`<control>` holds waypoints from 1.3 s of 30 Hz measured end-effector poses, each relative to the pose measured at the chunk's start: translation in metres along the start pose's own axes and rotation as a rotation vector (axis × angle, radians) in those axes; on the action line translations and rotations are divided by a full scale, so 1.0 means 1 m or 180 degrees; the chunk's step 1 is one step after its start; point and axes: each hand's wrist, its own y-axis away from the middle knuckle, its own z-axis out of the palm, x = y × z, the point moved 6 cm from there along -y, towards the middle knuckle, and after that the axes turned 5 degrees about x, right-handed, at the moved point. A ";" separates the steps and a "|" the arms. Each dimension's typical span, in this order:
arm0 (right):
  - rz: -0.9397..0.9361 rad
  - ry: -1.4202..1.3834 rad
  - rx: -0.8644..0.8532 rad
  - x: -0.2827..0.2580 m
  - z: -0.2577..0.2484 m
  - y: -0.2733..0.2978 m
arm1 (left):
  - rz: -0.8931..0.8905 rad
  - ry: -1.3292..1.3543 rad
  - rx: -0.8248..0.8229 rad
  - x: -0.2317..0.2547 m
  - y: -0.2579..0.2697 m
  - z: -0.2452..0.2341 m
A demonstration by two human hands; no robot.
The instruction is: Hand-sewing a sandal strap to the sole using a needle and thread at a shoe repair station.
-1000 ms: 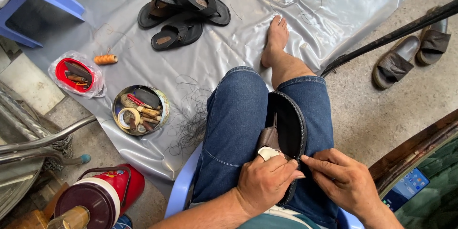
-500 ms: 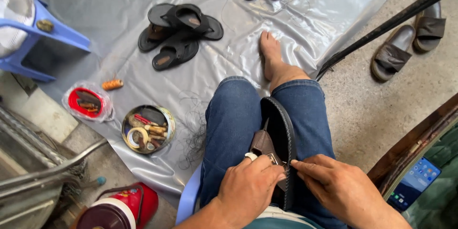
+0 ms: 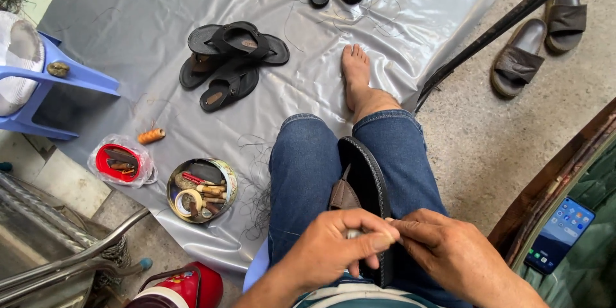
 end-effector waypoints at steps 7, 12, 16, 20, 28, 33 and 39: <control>0.0221 -0.0287 0.0416 0.000 0.000 0.006 | 0.0561 -0.2509 0.0994 -0.012 -0.003 -0.011; 0.0091 -0.0178 0.0621 -0.008 0.000 0.009 | 0.0743 -0.2557 0.0900 -0.008 -0.006 -0.009; 0.0015 -0.0137 0.0555 -0.008 0.001 0.011 | 0.1245 -0.2854 0.0233 0.010 0.002 0.006; 0.0099 0.0223 0.0305 0.007 0.003 0.014 | 0.1215 -0.2549 0.0197 0.012 -0.009 0.002; 0.0858 0.0834 -0.0566 0.036 -0.040 0.029 | 0.0490 -0.1169 0.0059 -0.017 -0.017 -0.016; 0.2351 -0.0270 -0.0668 0.019 -0.018 0.017 | 0.0916 -0.1708 0.0858 -0.002 0.011 -0.023; 0.1280 -0.2022 0.0688 0.027 0.001 0.014 | 0.0795 -0.2355 0.1285 -0.019 0.024 -0.032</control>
